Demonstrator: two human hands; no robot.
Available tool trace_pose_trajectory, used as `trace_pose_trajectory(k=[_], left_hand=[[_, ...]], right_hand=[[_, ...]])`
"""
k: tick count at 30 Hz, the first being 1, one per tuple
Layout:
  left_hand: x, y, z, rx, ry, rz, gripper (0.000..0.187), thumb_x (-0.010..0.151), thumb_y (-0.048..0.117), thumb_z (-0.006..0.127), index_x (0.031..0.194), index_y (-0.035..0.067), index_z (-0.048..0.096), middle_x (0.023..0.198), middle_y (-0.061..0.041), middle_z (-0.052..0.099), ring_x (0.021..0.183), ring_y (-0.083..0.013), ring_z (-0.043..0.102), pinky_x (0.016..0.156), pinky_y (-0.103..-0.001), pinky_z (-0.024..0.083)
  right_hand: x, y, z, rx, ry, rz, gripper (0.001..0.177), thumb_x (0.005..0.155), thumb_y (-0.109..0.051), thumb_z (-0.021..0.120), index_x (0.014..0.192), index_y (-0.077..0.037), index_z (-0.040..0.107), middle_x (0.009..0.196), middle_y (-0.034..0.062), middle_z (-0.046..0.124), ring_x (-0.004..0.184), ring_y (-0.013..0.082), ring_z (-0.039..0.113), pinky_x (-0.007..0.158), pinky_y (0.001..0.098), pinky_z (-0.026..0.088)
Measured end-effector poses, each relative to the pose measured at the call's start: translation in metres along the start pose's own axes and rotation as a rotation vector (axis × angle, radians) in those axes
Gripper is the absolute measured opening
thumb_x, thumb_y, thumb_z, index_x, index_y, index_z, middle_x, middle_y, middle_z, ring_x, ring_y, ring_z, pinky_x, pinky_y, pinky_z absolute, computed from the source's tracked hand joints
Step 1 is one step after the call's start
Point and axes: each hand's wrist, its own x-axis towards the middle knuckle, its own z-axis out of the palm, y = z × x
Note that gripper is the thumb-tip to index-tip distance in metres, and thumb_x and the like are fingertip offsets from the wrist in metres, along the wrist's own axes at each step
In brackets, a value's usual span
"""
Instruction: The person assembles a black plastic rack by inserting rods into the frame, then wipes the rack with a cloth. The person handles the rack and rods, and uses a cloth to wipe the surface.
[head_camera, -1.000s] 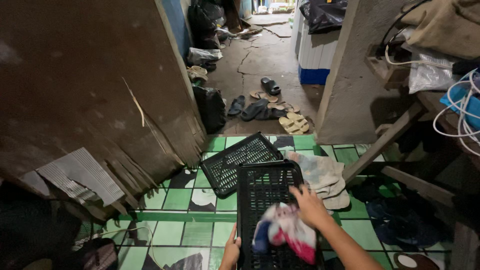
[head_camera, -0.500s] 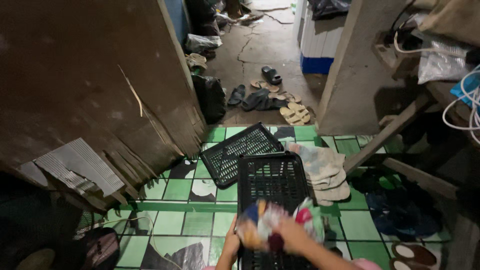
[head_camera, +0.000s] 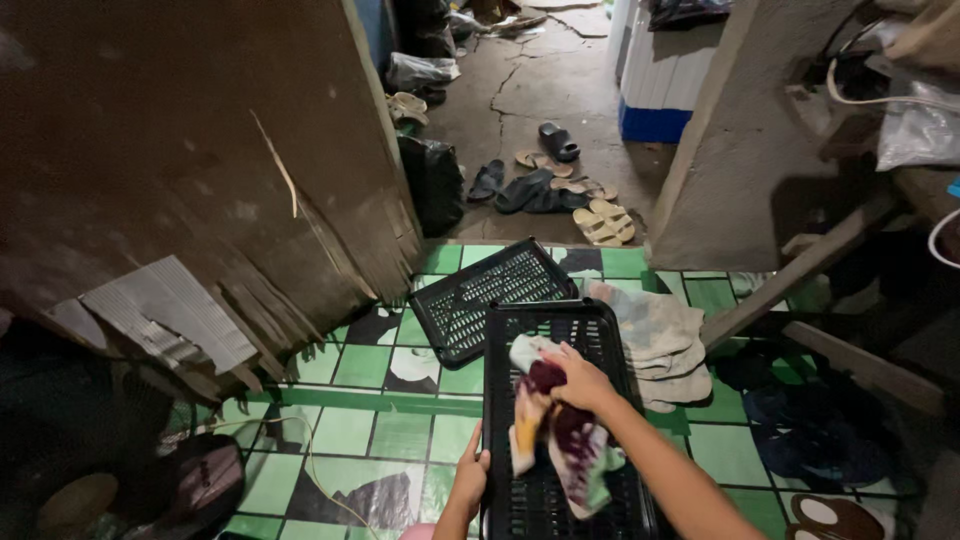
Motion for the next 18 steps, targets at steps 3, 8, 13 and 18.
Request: trace_pose_trajectory(k=[3,8,13,18], left_hand=[[0.001,-0.001,0.0,0.097,0.037,-0.012,0.066,0.099,-0.002,0.05,0.157,0.03,0.043,0.132,-0.008,0.066,0.103,-0.0155,0.06,0.088,-0.027,0.05],[-0.002,-0.004,-0.004,0.011,-0.015,-0.004,0.065,0.1,-0.002,0.048,0.157,0.029,0.043,0.137,-0.009,0.065,0.107,-0.0151,0.06,0.092,-0.026,0.049],[-0.001,0.002,0.0,0.019,-0.01,-0.015,0.065,0.1,-0.003,0.048,0.157,0.028,0.041,0.139,-0.008,0.064,0.113,-0.0147,0.061,0.096,-0.025,0.048],[0.011,-0.006,0.001,-0.018,-0.04,0.046,0.069,0.097,-0.006,0.047,0.158,0.028,0.04,0.131,-0.011,0.07,0.105,-0.0162,0.065,0.091,-0.025,0.05]], right_hand=[[-0.005,0.011,0.036,-0.158,-0.076,0.068,0.07,0.065,-0.024,0.084,0.132,-0.032,0.064,0.144,0.0111,0.049,0.115,0.0399,0.058,0.099,0.0449,0.051],[-0.069,-0.001,0.066,-0.192,-0.255,-0.16,0.056,0.066,-0.019,0.08,0.121,-0.025,0.071,0.13,0.0119,0.062,0.113,0.0389,0.062,0.1,0.0477,0.05],[-0.125,-0.002,0.02,0.106,-0.714,-0.266,0.07,0.061,-0.014,0.082,0.13,-0.018,0.069,0.133,0.0084,0.069,0.124,0.0283,0.064,0.106,0.0387,0.049],[-0.071,-0.005,-0.082,0.182,-0.697,-0.215,0.075,0.06,-0.016,0.081,0.134,-0.016,0.068,0.133,0.0057,0.073,0.124,0.0236,0.068,0.108,0.0334,0.052]])
